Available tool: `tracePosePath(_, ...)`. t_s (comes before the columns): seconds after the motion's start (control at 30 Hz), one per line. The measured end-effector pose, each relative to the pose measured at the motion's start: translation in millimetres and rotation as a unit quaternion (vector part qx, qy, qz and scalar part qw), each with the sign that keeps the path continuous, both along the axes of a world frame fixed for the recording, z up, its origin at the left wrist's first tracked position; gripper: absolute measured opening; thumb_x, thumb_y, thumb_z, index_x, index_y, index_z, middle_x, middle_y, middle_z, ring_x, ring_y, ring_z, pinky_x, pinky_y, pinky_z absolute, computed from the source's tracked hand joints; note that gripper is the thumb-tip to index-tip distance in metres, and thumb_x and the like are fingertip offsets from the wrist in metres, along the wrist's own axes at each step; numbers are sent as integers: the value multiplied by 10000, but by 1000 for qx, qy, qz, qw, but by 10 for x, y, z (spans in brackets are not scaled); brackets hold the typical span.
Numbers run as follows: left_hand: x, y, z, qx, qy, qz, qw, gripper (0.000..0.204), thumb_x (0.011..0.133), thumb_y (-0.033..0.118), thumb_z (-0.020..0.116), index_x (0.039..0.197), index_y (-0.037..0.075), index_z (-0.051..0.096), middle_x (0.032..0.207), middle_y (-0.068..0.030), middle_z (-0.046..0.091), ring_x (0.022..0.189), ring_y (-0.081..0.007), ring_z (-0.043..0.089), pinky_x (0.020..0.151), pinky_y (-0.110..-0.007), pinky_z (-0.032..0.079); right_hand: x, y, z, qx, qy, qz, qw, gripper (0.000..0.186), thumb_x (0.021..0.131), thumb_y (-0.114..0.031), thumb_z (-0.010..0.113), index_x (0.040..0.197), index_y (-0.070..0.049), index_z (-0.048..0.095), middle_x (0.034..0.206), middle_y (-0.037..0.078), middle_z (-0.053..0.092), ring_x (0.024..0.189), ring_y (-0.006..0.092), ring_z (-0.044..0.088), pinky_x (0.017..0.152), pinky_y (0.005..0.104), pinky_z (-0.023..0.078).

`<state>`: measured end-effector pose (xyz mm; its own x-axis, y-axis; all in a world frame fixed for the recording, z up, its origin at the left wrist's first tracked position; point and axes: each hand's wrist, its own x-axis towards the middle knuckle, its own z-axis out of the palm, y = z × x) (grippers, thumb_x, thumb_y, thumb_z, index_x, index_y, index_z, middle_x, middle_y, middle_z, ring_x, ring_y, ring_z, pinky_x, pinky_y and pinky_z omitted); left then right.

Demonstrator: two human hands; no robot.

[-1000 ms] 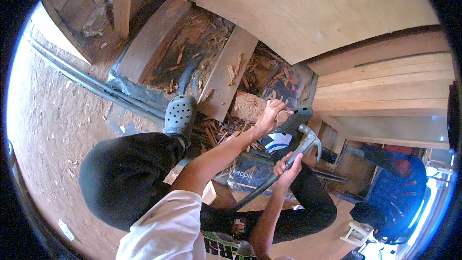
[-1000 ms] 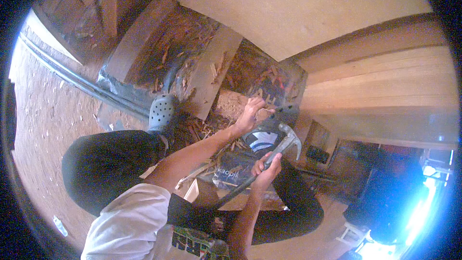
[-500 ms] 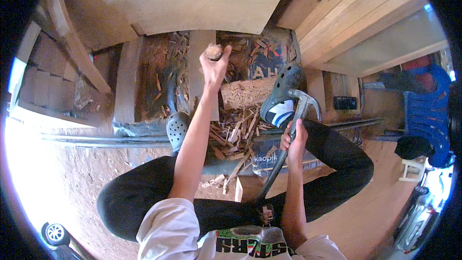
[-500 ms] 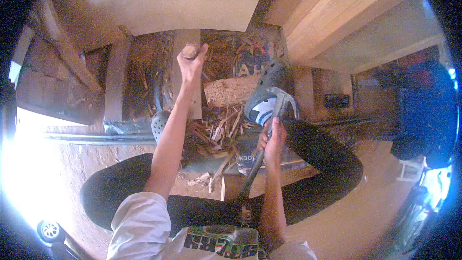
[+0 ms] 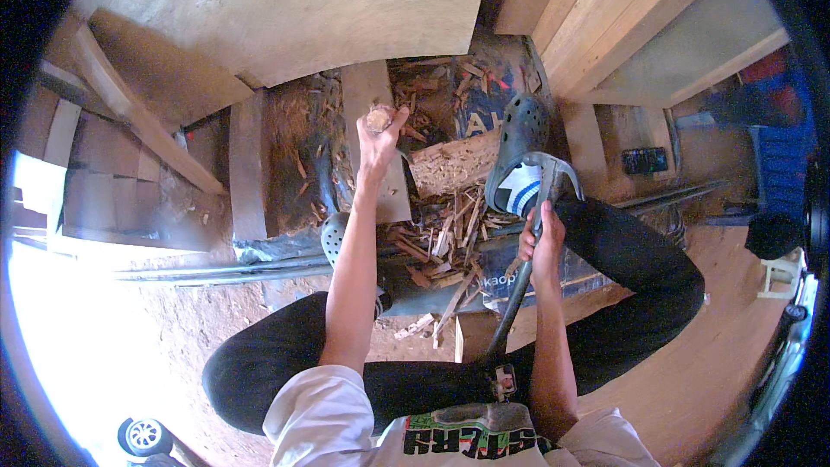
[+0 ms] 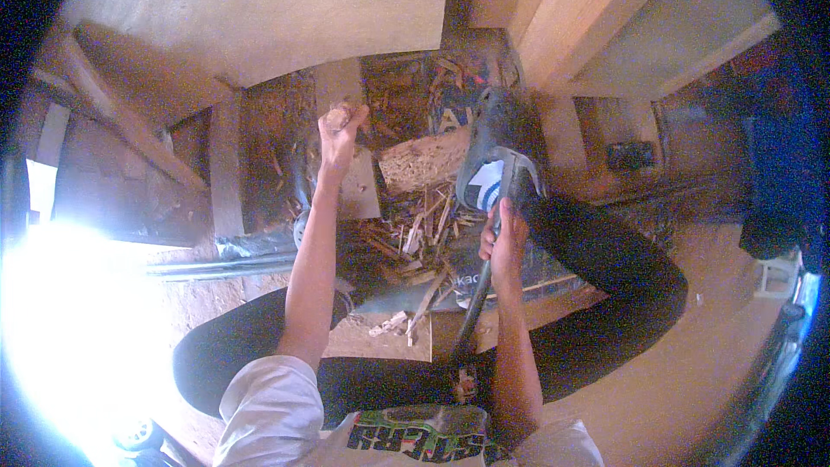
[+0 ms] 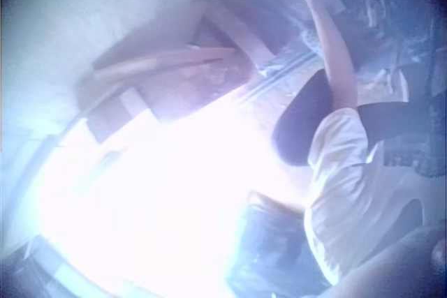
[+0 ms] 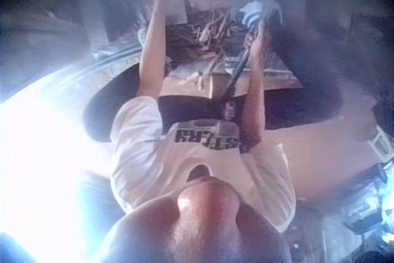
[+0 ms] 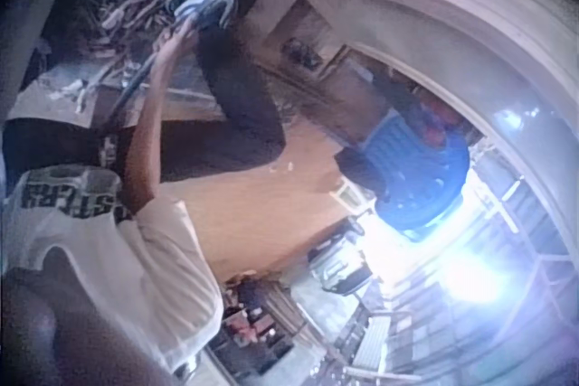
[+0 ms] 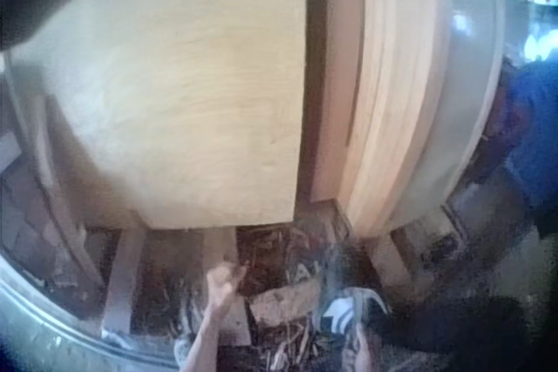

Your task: The person sits on the floor and uses a hammer and chisel to carve a small piece of wood held between their feet. They repeatedly strike the chisel to shape the wood, creating wood shavings.

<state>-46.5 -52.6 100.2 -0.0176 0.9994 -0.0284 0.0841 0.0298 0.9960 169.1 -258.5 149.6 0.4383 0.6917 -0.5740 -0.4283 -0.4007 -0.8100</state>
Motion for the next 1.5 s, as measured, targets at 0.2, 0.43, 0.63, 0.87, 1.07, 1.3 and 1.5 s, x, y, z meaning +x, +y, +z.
tracePosePath(0.2, -21, 9, -54, 36, 12, 30, 999, 269, 811, 192, 700, 638, 53, 548, 598, 22, 522, 549, -86, 440, 528, -277, 349, -13, 22, -10, -12, 13, 5, 1000, 407, 930, -521, 462, 829, -127, 462, 494, -51, 334, 351, 71, 305, 337, 251, 227)
tracePosePath(0.43, -67, 83, -65, 57, -19, 32, 998, 287, 809, 172, 696, 605, 44, 541, 566, 0, 538, 518, -91, 465, 511, -269, 365, -1, 37, -39, -4, 15, 0, 1000, 411, 915, -538, 482, 819, -139, 477, 513, -51, 362, 356, 43, 316, 336, 212, 224)
tracePosePath(0.63, -21, 118, -26, 54, -32, 4, 998, 285, 805, 172, 706, 606, 42, 548, 550, -4, 537, 504, -93, 472, 492, -270, 365, -13, 32, -68, -17, 8, -4, 1000, 396, 925, -517, 479, 822, -134, 486, 516, -47, 368, 359, 43, 318, 338, 209, 227)
tracePosePath(0.87, 50, 41, 0, 38, -32, -5, 999, 260, 810, 169, 713, 629, 32, 587, 541, 1, 536, 498, -76, 472, 486, -258, 370, -90, 42, -89, -10, 13, 14, 1000, 380, 939, -488, 472, 816, -129, 483, 516, -46, 360, 368, 44, 324, 346, 205, 231)
tracePosePath(1.07, 59, 2, -117, 65, -39, 2, 997, 270, 812, 153, 703, 613, 39, 562, 534, 12, 523, 493, -70, 455, 465, -260, 354, -159, 65, -110, -18, 16, 32, 999, 389, 939, -495, 470, 815, -127, 480, 510, -50, 349, 369, 45, 323, 350, 202, 233)
tracePosePath(1.3, 123, 70, -172, 40, -29, -9, 999, 279, 810, 156, 706, 610, 60, 536, 568, 12, 532, 501, -78, 443, 470, -267, 337, -130, 59, -122, -11, 13, 33, 999, 397, 931, -510, 475, 819, -129, 477, 514, -49, 350, 370, 46, 325, 349, 204, 231)
tracePosePath(1.5, 118, 57, -108, 69, -37, 14, 997, 301, 799, 166, 716, 589, 72, 522, 570, 24, 527, 503, -79, 443, 464, -271, 328, -72, 61, -168, -25, -3, 10, 1000, 393, 911, -536, 487, 824, -153, 477, 487, -49, 338, 334, 64, 299, 327, 237, 211)
